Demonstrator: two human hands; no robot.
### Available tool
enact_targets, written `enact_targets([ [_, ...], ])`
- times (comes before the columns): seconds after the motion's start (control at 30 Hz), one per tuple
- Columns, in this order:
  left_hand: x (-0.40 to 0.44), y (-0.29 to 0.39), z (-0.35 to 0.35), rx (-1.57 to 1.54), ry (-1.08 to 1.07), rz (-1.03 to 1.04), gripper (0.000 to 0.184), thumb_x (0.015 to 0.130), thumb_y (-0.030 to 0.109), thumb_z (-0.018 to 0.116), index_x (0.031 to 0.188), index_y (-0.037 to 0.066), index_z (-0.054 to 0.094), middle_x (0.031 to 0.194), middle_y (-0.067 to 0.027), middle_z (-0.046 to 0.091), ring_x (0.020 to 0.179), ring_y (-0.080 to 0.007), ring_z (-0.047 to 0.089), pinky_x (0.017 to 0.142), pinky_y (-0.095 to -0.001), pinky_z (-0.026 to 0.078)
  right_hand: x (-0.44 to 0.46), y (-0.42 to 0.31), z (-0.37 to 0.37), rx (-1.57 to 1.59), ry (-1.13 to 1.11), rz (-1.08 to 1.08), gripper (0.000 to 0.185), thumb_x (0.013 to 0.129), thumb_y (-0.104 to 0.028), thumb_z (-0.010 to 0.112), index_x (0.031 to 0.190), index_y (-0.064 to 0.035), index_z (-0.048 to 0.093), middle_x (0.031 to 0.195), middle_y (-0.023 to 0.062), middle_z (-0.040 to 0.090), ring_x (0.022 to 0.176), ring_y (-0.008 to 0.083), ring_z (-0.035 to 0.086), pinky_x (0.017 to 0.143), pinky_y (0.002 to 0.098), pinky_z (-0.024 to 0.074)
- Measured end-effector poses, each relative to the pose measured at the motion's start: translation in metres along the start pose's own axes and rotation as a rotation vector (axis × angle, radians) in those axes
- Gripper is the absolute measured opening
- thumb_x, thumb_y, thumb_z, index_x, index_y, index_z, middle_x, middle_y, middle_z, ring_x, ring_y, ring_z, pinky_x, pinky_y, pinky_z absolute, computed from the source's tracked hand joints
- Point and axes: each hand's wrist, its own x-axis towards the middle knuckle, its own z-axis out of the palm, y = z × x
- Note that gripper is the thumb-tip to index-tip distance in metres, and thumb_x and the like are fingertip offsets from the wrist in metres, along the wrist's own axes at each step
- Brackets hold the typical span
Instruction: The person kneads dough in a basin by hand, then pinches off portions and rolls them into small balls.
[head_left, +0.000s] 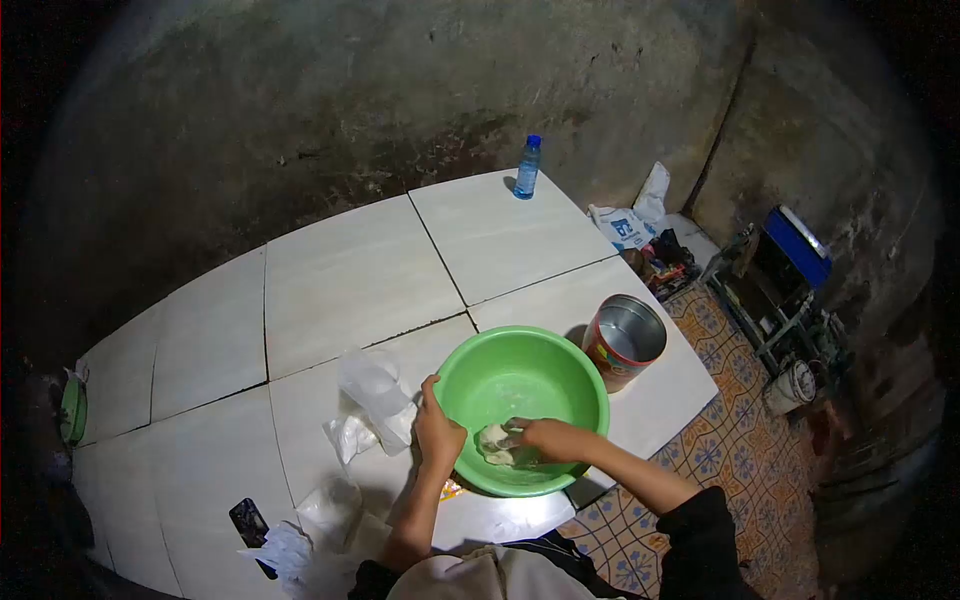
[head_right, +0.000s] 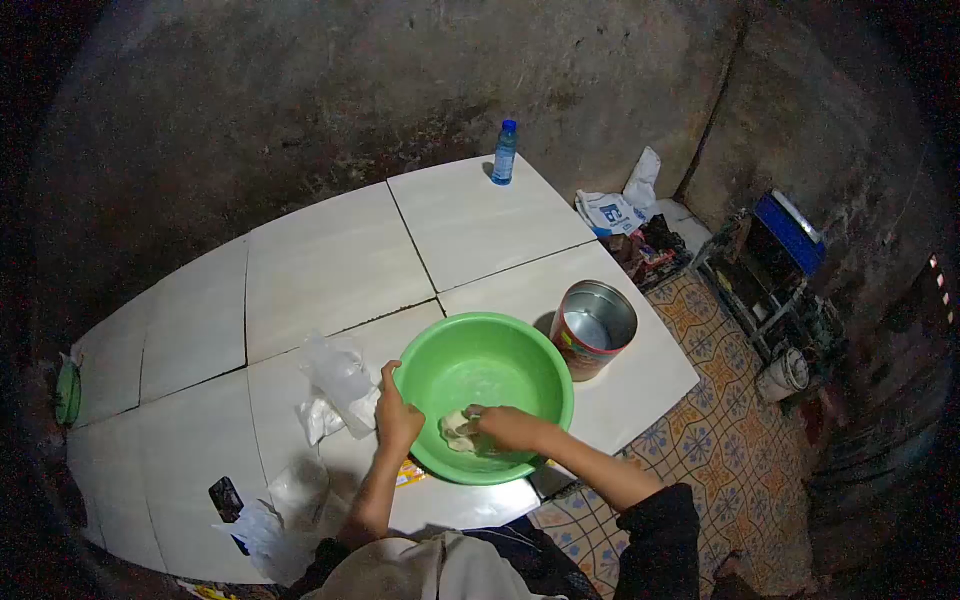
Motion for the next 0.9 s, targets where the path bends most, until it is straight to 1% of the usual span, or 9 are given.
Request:
enact_targets([
  [0.07, 0.0, -0.001, 0.002, 0.002, 0.01, 0.007, 0.073, 0.065, -0.014, 0.055, 0.13, 0.012, 0.034, 0.096, -0.0272, 0.06, 0.092, -0.0482, 0.057, 0.077, -0.0504, 0.044, 0.008, 0.013, 0.049, -0.143, 0.272, -0.043, 0.018, 0.077, -0.009, 0.055, 0.078, 0.005, 0.067, 0.103, 0.0211, 0.064, 0.077, 0.0356, 0.065, 0.069, 0.0416, 0.054],
  [0.2, -0.002, 0.003, -0.002, -0.005, -0.003, 0.012, 0.072, 0.066, -0.013, 0.057, 0.13, 0.012, 0.034, 0.097, -0.0262, 0.061, 0.094, -0.0475, 0.058, 0.077, -0.05, 0.045, 0.025, -0.005, 0.054, -0.373, 0.219, 0.014, 0.011, 0.073, -0.013, 0.059, 0.069, -0.005, 0.066, 0.068, 0.014, 0.064, 0.065, 0.0296, 0.066, 0.058, 0.0404, 0.0536],
  [0.6, -0.001, -0.008, 0.001, -0.036, -0.012, 0.018, 0.073, 0.063, -0.014, 0.054, 0.128, 0.013, 0.035, 0.1, -0.0266, 0.061, 0.091, -0.049, 0.058, 0.076, -0.0514, 0.045, 0.093, 0.037, 0.063, -0.124, 0.419, 0.355, 0.016, 0.072, -0.011, 0.063, 0.083, -0.0008, 0.069, 0.073, 0.0212, 0.065, 0.068, 0.036, 0.066, 0.062, 0.0442, 0.0526],
  [0.67, -0.002, -0.004, 0.001, -0.026, -0.009, 0.0, 0.072, 0.064, -0.014, 0.054, 0.128, 0.012, 0.035, 0.1, -0.0265, 0.06, 0.093, -0.0479, 0.058, 0.078, -0.0506, 0.046, 0.092, 0.057, 0.063, 0.247, 0.582, 0.534, 0.023, 0.075, -0.013, 0.064, 0.092, 0.0011, 0.07, 0.073, 0.0226, 0.065, 0.068, 0.036, 0.066, 0.066, 0.0418, 0.0534],
  [0.7, -0.003, -0.002, 0.0, -0.026, -0.008, -0.001, 0.072, 0.064, -0.014, 0.054, 0.128, 0.012, 0.035, 0.1, -0.0265, 0.06, 0.093, -0.0479, 0.058, 0.078, -0.0506, 0.046, 0.085, 0.058, 0.044, 0.386, 0.386, 0.632, 0.034, 0.075, -0.014, 0.067, 0.105, 0.0025, 0.067, 0.088, 0.0245, 0.067, 0.078, 0.0332, 0.067, 0.075, 0.0373, 0.0531],
  [0.77, -0.003, 0.001, -0.001, -0.003, -0.004, -0.019, 0.072, 0.064, -0.014, 0.054, 0.128, 0.011, 0.035, 0.099, -0.0261, 0.06, 0.095, -0.047, 0.058, 0.078, -0.05, 0.045, 0.06, 0.072, 0.033, 0.775, 0.072, 0.371, 0.042, 0.076, -0.015, 0.067, 0.113, 0.0041, 0.062, 0.108, 0.0241, 0.065, 0.092, 0.0309, 0.065, 0.082, 0.0352, 0.0513],
  [0.8, -0.002, -0.012, 0.006, 0.011, 0.067, 0.085, 0.073, 0.067, -0.011, 0.057, 0.129, 0.017, 0.032, 0.084, -0.0256, 0.063, 0.079, -0.0476, 0.061, 0.065, -0.0525, 0.045, 0.037, 0.049, 0.008, 0.634, -0.017, 0.266, 0.049, 0.077, -0.016, 0.068, 0.121, 0.0014, 0.058, 0.125, 0.0194, 0.059, 0.103, 0.0295, 0.062, 0.087, 0.034, 0.0495],
  [0.83, -0.002, -0.008, 0.004, 0.008, 0.071, 0.086, 0.073, 0.067, -0.011, 0.057, 0.129, 0.017, 0.032, 0.084, -0.0256, 0.063, 0.079, -0.0476, 0.061, 0.065, -0.0525, 0.045, 0.03, 0.072, 0.029, 0.389, 0.174, -0.171, 0.057, 0.074, -0.016, 0.065, 0.127, 0.002, 0.055, 0.106, 0.024, 0.067, 0.085, 0.0302, 0.069, 0.075, 0.0387, 0.0529],
  [0.9, -0.003, 0.0, 0.0, -0.014, 0.0, -0.009, 0.072, 0.064, -0.014, 0.054, 0.128, 0.011, 0.035, 0.096, -0.0253, 0.06, 0.089, -0.0464, 0.059, 0.075, -0.05, 0.046, 0.013, 0.012, -0.026, 0.313, -0.06, 0.351, 0.045, 0.076, -0.02, 0.067, 0.115, 0.0015, 0.063, 0.104, 0.0284, 0.064, 0.089, 0.0371, 0.066, 0.078, 0.0421, 0.0522],
])
